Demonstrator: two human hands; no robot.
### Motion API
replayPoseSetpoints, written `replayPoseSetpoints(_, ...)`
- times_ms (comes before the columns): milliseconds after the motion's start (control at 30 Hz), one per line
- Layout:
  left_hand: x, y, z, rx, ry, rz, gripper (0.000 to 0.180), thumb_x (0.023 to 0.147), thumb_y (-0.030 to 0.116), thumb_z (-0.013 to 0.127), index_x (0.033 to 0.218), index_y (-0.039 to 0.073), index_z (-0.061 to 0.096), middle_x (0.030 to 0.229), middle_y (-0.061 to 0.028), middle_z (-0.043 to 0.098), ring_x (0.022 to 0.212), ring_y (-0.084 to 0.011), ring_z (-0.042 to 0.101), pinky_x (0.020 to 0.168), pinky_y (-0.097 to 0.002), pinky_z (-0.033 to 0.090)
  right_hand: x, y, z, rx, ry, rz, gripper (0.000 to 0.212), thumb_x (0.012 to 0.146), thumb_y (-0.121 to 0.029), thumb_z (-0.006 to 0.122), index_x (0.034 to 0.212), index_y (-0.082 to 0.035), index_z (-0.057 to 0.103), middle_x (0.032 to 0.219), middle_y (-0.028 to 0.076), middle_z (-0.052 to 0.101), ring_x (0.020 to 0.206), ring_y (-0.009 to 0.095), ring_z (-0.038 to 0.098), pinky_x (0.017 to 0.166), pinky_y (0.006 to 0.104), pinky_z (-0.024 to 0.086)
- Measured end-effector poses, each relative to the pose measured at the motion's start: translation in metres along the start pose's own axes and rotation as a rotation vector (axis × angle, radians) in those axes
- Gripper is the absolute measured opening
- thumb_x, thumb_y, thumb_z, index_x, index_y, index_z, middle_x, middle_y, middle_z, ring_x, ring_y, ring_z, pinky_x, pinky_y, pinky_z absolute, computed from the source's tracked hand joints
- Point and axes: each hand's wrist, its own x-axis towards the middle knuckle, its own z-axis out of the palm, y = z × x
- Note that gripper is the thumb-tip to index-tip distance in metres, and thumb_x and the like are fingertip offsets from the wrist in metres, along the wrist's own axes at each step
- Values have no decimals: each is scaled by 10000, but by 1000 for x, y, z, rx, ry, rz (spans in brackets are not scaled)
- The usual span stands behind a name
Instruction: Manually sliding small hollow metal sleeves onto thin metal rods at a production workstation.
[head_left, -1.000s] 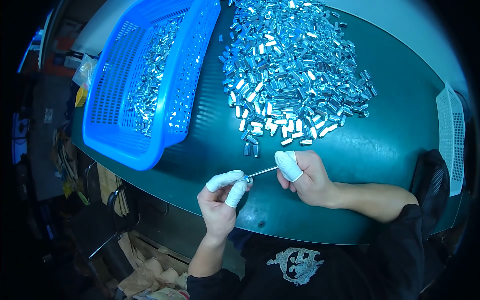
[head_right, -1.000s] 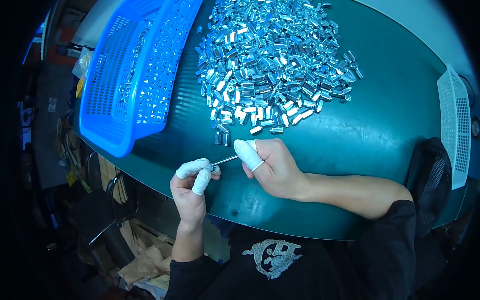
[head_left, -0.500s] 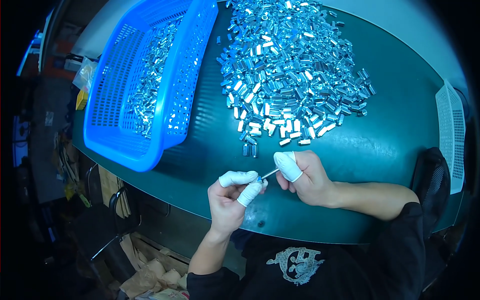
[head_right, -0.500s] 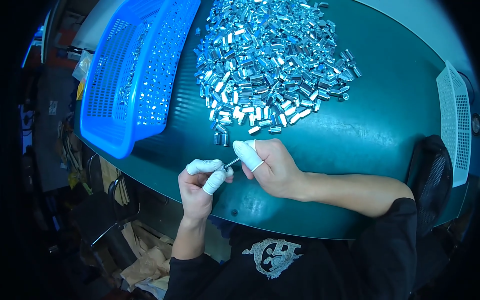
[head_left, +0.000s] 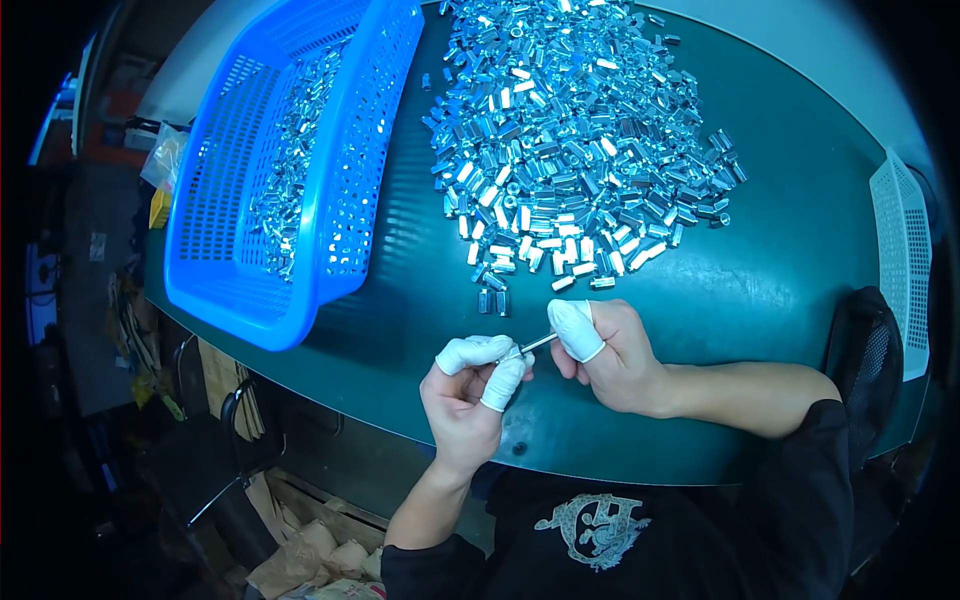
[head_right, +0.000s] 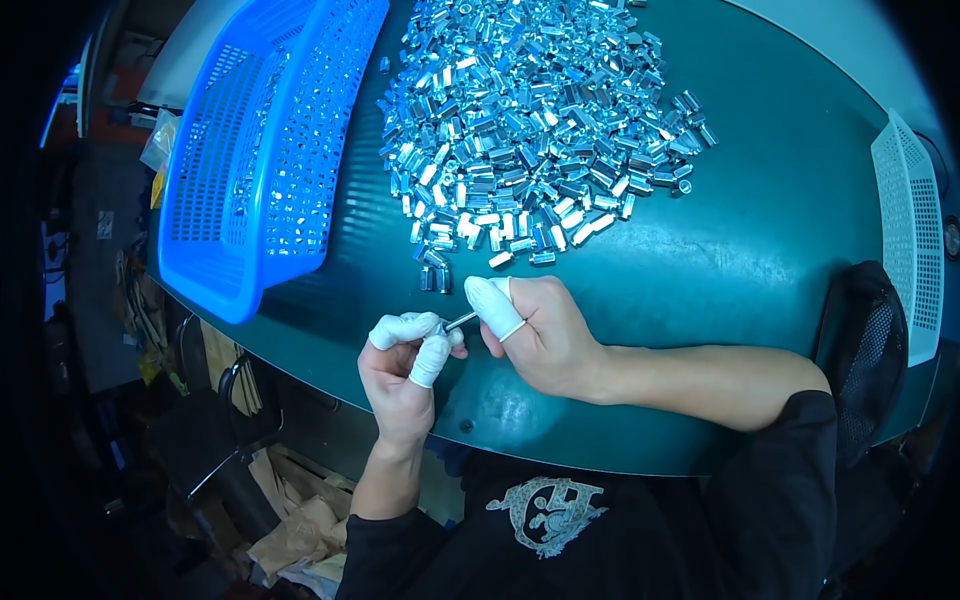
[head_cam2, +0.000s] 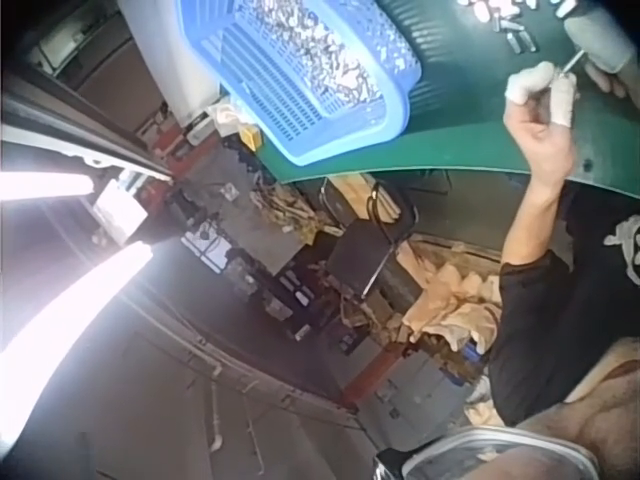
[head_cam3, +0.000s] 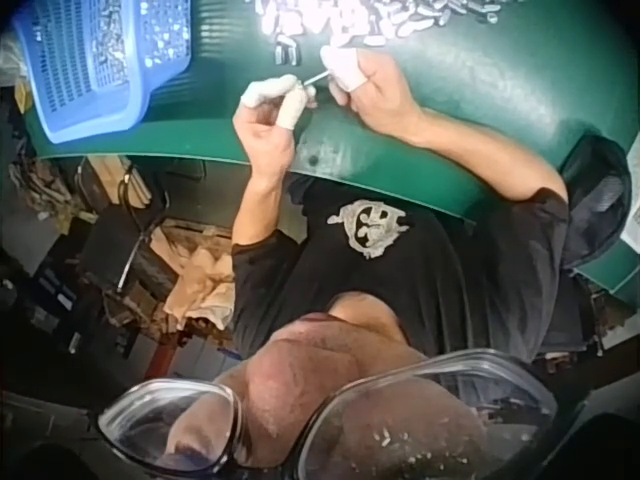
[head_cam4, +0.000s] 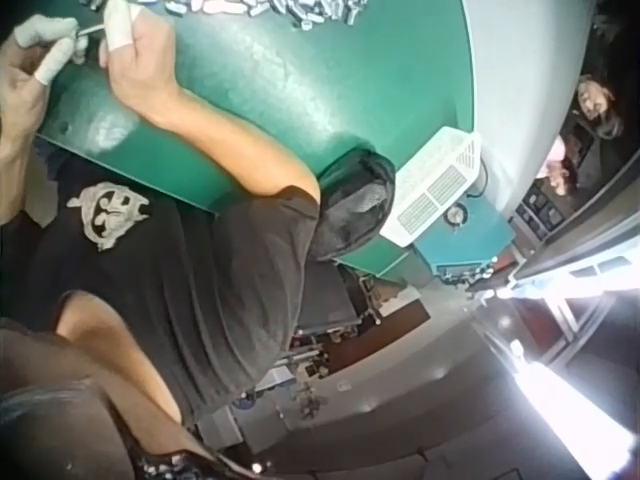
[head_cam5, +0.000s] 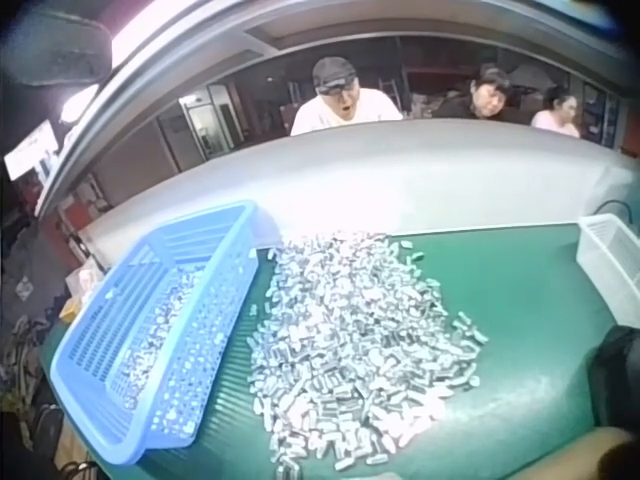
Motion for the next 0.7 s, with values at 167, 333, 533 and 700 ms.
replayPoseSetpoints(167,2,-7,6,126,-40,134,259,808,-82,652,1036,-34,540,1014,-129,594,894,-180,619,808,-293,509,1,-5,-1,-12,-64,-49,466,1009,-268,404,611,-50,506,526,8,504,434,63,435,406,243,324)
replayPoseSetpoints(333,10,8,2,367,-94,205,399,863,170,668,1162,-39,506,1013,-116,609,827,-150,602,748,-279,497,2,-1,0,80,-48,23,465,1009,-287,412,619,-54,511,531,-1,503,435,58,428,408,237,322)
replayPoseSetpoints(533,8,9,1,282,-132,10,324,961,263,539,893,-39,634,722,-56,635,626,-90,574,555,-232,444,3,-7,1,45,-79,-21,495,1007,-306,420,591,-53,510,524,3,496,435,62,429,410,240,325)
replayPoseSetpoints(700,14,23,2,678,-110,350,117,804,61,706,878,-12,651,725,-83,631,621,-177,574,539,-271,430,3,-12,-2,66,-103,77,474,1003,-261,441,594,-31,516,514,19,490,469,87,425,452,276,342)
